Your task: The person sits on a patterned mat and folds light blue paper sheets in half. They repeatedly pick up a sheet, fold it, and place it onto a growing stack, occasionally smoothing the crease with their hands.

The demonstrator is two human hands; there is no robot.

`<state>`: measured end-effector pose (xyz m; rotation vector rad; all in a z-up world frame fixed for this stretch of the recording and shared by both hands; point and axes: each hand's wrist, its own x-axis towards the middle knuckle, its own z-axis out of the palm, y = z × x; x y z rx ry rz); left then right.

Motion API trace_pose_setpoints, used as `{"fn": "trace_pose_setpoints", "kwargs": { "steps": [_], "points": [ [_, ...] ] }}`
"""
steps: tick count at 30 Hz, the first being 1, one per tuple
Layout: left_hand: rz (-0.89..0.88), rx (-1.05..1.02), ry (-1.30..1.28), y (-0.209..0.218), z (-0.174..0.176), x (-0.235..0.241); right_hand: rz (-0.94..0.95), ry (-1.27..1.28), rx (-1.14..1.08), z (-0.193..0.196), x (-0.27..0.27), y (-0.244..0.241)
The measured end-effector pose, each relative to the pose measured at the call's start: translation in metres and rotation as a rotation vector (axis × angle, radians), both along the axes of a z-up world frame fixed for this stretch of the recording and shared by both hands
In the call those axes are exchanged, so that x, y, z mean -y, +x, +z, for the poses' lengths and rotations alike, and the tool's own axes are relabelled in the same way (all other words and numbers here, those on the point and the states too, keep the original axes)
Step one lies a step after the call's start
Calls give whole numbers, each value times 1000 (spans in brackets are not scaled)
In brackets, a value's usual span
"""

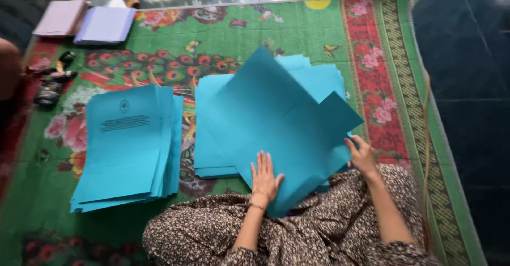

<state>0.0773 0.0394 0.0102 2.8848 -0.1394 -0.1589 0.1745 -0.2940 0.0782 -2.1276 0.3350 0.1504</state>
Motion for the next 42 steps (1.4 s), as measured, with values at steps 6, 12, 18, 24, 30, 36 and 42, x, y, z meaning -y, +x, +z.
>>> {"fn": "trace_pose_setpoints", "kwargs": {
  "steps": [6, 12, 18, 24, 30, 36, 42],
  "points": [
    [95, 202, 11, 19, -13, 17, -112, 208, 9, -74, -12, 2],
    [-85, 305, 67, -1, 19, 51, -81, 351, -292, -34, -84, -34],
    [-282, 133, -62, -40, 2, 78, -4, -145, -134, -70, -98, -71],
    [-294, 144, -75, -33, 1, 76, -156, 185, 33, 34, -136, -82],
    [-294, 92, -19, -33, -21, 79, 415, -736, 457, -41, -138, -87],
    [-273, 12, 36, -28, -4, 88, 419, -623, 458, -30, -145, -75],
    [-260, -57, 41, -13, -4, 104, 504, -501, 340, -31, -140, -29]
  ]
}}
